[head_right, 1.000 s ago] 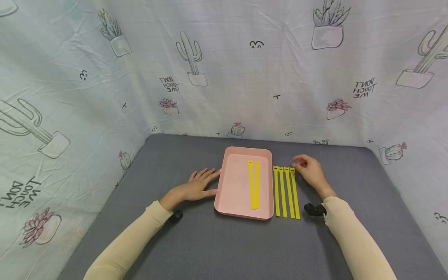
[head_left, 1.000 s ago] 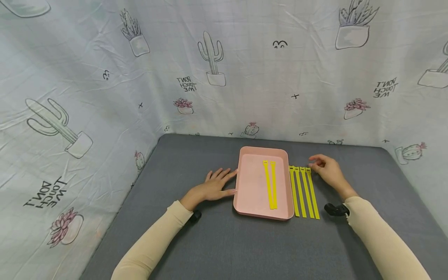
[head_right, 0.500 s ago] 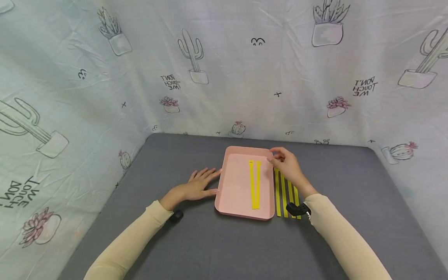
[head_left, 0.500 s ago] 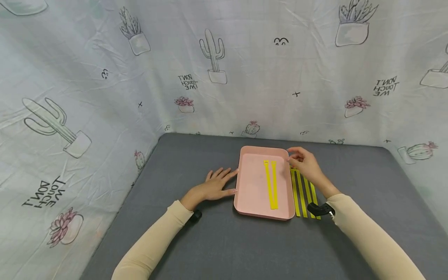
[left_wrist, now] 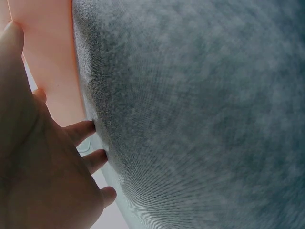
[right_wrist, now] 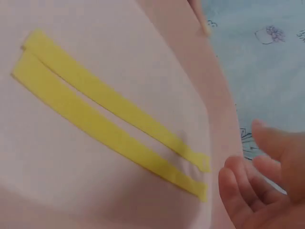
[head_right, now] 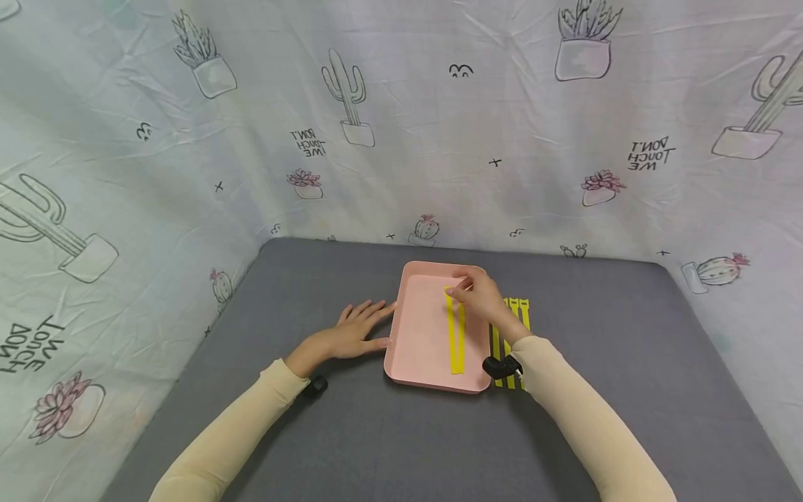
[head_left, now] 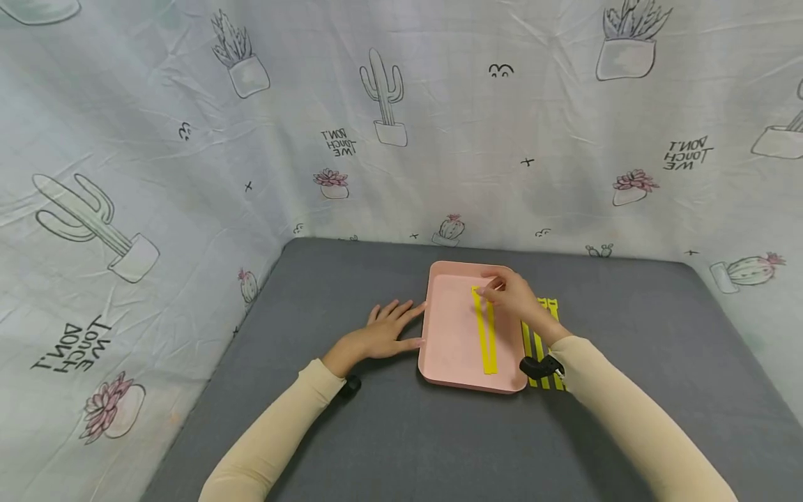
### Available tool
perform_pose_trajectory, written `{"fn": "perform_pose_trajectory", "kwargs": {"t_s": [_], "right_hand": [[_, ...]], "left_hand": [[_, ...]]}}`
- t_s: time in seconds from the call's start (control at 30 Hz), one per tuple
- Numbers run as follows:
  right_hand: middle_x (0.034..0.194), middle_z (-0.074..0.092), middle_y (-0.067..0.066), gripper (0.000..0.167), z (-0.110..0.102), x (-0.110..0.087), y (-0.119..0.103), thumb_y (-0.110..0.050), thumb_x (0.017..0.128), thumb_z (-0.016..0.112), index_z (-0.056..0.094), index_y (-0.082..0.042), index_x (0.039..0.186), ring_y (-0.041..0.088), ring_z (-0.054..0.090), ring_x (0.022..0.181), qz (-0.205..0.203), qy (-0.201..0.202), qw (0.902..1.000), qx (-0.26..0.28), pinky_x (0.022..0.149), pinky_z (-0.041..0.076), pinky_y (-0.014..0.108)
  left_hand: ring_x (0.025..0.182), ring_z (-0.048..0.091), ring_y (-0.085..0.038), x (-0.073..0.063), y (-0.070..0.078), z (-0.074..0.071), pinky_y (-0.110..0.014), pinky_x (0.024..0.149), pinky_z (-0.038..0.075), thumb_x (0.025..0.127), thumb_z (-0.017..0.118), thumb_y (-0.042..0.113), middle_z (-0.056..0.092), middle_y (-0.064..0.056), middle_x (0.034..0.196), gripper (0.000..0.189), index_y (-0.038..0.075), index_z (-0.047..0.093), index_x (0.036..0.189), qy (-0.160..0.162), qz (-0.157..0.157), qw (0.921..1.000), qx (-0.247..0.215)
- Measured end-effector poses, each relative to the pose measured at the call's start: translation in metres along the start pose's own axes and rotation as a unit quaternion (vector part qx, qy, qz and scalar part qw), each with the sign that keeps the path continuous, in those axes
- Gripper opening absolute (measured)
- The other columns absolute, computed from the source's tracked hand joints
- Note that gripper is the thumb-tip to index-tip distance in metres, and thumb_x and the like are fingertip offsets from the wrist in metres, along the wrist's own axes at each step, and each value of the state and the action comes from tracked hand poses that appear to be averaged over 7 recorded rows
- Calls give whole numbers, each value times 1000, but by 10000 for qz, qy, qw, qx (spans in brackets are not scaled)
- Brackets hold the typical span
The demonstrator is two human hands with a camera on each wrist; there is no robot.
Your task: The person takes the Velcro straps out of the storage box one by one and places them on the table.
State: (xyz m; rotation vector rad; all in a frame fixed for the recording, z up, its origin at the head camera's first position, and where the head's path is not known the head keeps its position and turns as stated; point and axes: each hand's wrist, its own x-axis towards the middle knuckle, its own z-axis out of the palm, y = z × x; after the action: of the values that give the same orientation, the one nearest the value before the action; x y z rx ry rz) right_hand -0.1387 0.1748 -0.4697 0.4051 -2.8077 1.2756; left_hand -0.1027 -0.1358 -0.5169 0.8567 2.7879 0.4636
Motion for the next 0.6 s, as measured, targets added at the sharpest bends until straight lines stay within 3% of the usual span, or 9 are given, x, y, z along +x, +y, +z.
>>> {"fn": "perform_pose_trajectory", "kwargs": {"t_s": [0.23, 0.4, 0.6], "right_hand": [[99, 63, 19, 44, 7, 6, 4, -13, 92, 70, 58, 3, 130, 22, 61, 76, -11, 163, 9989, -446, 62, 49, 24], [98, 63, 19, 42, 12, 10, 7, -12, 91, 71, 59, 4, 127, 22, 58, 76, -153, 308, 9975, -616, 62, 46, 25], [86, 63, 18, 38, 19, 12, 9, -8, 89, 71, 62, 8, 122, 18, 52, 63, -316, 451, 9956, -763, 56, 42, 24]], "left_hand": [[156, 5, -36, -1, 1, -1, -66, 120, 3, 98, 41, 64, 11, -5, 169, 75, 38, 5, 160, -29, -27, 10000, -26], [156, 5, -36, -1, 0, -2, -66, 121, 2, 99, 42, 63, 11, -6, 169, 75, 39, 6, 159, -1, -38, 10000, -86], [156, 5, -36, -1, -1, -1, -66, 120, 3, 99, 41, 64, 11, -5, 169, 74, 39, 6, 159, -15, -3, 10000, -51]]}}
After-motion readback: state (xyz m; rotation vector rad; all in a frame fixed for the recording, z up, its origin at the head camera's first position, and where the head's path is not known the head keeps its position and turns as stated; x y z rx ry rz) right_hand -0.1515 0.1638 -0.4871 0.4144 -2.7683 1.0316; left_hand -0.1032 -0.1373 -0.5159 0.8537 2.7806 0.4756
